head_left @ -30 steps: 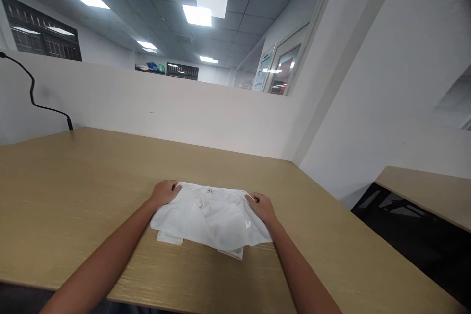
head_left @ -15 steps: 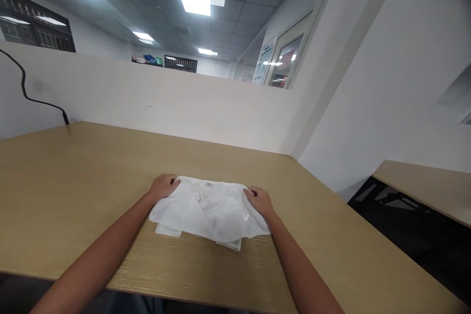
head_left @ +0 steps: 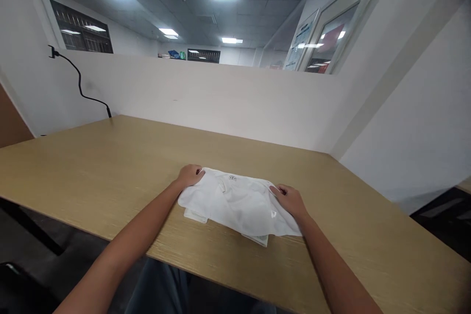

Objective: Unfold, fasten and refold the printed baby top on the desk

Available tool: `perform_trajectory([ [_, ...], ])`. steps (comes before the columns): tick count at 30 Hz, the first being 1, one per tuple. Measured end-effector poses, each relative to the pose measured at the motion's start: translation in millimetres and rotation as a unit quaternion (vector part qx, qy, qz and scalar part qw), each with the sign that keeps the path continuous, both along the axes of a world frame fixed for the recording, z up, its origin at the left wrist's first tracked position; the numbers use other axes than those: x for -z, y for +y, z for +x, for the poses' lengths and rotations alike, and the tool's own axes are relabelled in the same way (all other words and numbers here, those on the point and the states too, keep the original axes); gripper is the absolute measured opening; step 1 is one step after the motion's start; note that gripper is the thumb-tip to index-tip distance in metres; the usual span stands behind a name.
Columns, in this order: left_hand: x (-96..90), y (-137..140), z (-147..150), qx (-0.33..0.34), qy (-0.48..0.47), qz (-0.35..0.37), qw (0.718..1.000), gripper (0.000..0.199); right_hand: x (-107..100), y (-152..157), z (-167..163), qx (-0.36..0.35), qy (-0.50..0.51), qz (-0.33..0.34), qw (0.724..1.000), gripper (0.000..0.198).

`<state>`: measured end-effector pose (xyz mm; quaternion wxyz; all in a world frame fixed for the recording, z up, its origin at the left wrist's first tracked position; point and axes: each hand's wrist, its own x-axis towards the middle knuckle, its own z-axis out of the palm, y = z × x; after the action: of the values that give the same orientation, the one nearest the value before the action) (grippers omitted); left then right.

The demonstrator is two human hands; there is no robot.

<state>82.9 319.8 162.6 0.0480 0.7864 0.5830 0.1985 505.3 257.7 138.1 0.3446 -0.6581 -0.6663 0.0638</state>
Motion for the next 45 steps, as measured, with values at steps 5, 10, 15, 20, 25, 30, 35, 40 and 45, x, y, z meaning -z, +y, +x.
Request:
perform_trajectory([
  [5, 1.3, 1.5, 0.8, -0.001, -0.003, 0.000, 1.000, 0.039, 0.8, 0.6, 1.3, -0.002, -0.001, -0.002, 1.000, 0.052],
  [10, 3.2, 3.5, 0.4, 0.000, -0.007, 0.001, 1.000, 0.039, 2.6, 1.6, 2.7, -0.006, 0.001, -0.008, 1.000, 0.051],
  [15, 4.2, 4.7, -0.2, 0.006, -0.010, -0.002, 1.000, 0.040, 3.9, 2.2, 3.5, -0.002, 0.004, -0.014, 1.000, 0.052],
  [20, 3.9, 3.9, 0.3, 0.005, -0.011, -0.001, 1.000, 0.039, 3.7, 2.3, 3.8, -0.001, -0.006, -0.012, 1.000, 0.051],
  [25, 3.3, 3.5, 0.4, 0.010, -0.013, -0.002, 1.000, 0.040, 0.8, 0.9, 1.9, 0.002, -0.010, -0.017, 1.000, 0.052],
  [30, 5.6, 5.8, 0.1, 0.010, -0.013, 0.001, 1.000, 0.040, -2.3, -1.3, -0.7, 0.001, -0.011, -0.013, 1.000, 0.052],
  [35, 5.3, 6.0, -0.1, 0.010, -0.012, 0.000, 1.000, 0.039, -2.5, -2.0, -1.4, 0.002, -0.008, -0.017, 1.000, 0.051],
  [40, 2.6, 3.9, 0.2, 0.005, -0.006, -0.005, 1.000, 0.040, -0.7, -1.1, 0.7, -0.002, -0.007, -0.020, 1.000, 0.050],
  [45, 1.0, 2.3, 1.0, 0.004, 0.000, -0.004, 1.000, 0.040, -0.6, -0.8, 1.8, 0.003, -0.010, -0.026, 1.000, 0.050],
])
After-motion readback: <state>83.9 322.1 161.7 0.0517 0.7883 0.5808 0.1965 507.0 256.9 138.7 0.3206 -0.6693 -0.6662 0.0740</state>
